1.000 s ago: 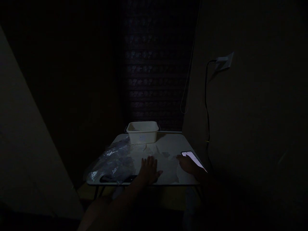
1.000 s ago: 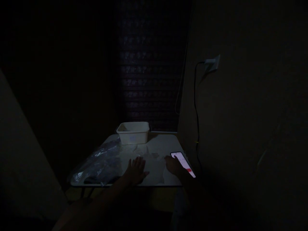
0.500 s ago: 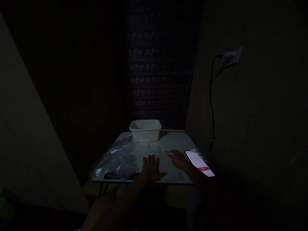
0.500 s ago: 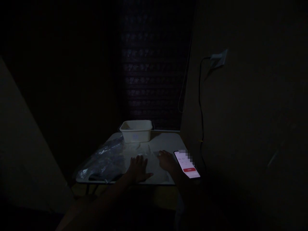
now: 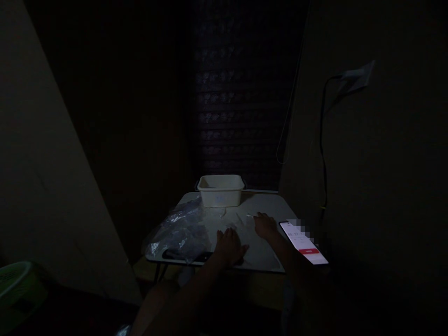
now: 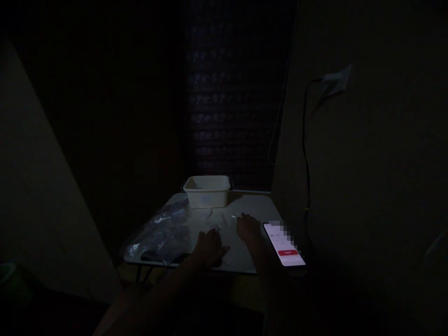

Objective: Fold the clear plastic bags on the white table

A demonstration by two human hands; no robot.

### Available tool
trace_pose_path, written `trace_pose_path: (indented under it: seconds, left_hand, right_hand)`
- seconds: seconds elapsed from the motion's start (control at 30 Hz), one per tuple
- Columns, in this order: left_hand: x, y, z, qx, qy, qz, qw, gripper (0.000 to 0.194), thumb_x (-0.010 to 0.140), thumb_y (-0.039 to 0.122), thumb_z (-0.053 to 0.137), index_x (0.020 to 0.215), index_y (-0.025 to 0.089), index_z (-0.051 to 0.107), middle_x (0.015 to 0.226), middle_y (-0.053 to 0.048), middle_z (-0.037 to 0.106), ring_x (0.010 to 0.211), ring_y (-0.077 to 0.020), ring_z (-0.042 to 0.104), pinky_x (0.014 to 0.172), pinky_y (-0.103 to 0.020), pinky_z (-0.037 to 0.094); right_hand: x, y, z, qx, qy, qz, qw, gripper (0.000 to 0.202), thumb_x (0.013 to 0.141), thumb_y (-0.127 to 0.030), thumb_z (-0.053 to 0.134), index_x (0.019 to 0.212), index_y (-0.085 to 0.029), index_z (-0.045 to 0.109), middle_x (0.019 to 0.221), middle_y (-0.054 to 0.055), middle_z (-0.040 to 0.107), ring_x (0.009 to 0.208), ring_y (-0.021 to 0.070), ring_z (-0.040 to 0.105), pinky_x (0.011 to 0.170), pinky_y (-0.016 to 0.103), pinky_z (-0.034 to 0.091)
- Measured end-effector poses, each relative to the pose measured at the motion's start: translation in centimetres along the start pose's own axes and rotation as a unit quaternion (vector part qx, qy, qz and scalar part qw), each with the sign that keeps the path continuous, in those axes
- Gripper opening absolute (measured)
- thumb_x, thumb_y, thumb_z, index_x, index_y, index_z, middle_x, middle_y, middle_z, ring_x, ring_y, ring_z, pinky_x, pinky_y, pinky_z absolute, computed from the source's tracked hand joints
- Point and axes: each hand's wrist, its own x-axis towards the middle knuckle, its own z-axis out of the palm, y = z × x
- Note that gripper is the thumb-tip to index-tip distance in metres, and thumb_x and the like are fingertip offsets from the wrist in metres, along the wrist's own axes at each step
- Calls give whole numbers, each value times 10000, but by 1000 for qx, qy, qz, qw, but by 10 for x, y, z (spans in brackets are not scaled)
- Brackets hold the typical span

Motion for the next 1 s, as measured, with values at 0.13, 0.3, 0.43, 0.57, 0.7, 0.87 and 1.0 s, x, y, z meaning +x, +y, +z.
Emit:
trace_pose_path:
  seconds: [0.13,0.3,0.43,0.57,0.7,0.87,1.0]
  left_hand:
    - [3,-3,-5,-23,28,-15,999,570,729,476,84,1086,100,322,1120,-133,361,1005,-231,307,771,-433,245]
    - [3,-11,-14,-14,17,-89,996,488,727,403,197,1081,95,329,1103,-140,373,958,-232,356,784,-440,223]
    - [0,-23,-18,37,21,-146,988,420,692,337,293,1006,86,416,1030,-152,430,912,-260,384,784,-488,170]
    - [-3,-33,-20,91,37,-212,972,396,682,310,312,961,69,455,1010,-182,435,916,-302,373,773,-509,148]
    - [-4,-26,-15,75,33,-115,990,413,705,314,284,1052,109,379,1106,-159,363,1006,-287,291,776,-458,209]
    - [-9,-4,1,29,-15,33,999,496,729,420,193,1141,148,245,1196,-132,248,1078,-267,186,811,-442,183]
    - [-13,1,4,18,-59,11,998,561,723,473,143,1159,126,207,1205,-166,214,1080,-296,171,803,-473,158]
  right_hand:
    - [-5,-2,4,33,-25,-39,998,317,668,-103,325,930,-174,487,979,88,494,898,186,435,724,319,311]
    - [-10,2,15,65,-49,-83,993,363,659,-101,342,980,-224,458,1038,21,475,897,129,447,725,230,325]
    - [-9,8,17,88,-57,-91,990,370,643,-95,353,967,-233,467,1012,8,497,898,130,449,726,224,323]
    - [-6,10,12,66,-40,-66,995,335,655,-109,349,936,-231,483,971,14,521,887,135,457,722,230,316]
    - [-2,8,9,46,-22,-42,998,343,658,-87,338,953,-195,475,997,58,502,924,149,430,734,249,305]
    - [2,4,13,50,-30,-54,997,339,648,-82,340,927,-206,488,996,40,501,911,142,439,725,252,314]
    - [9,5,16,60,-29,-48,997,360,654,-95,329,967,-213,461,1064,32,449,938,146,417,745,275,308]
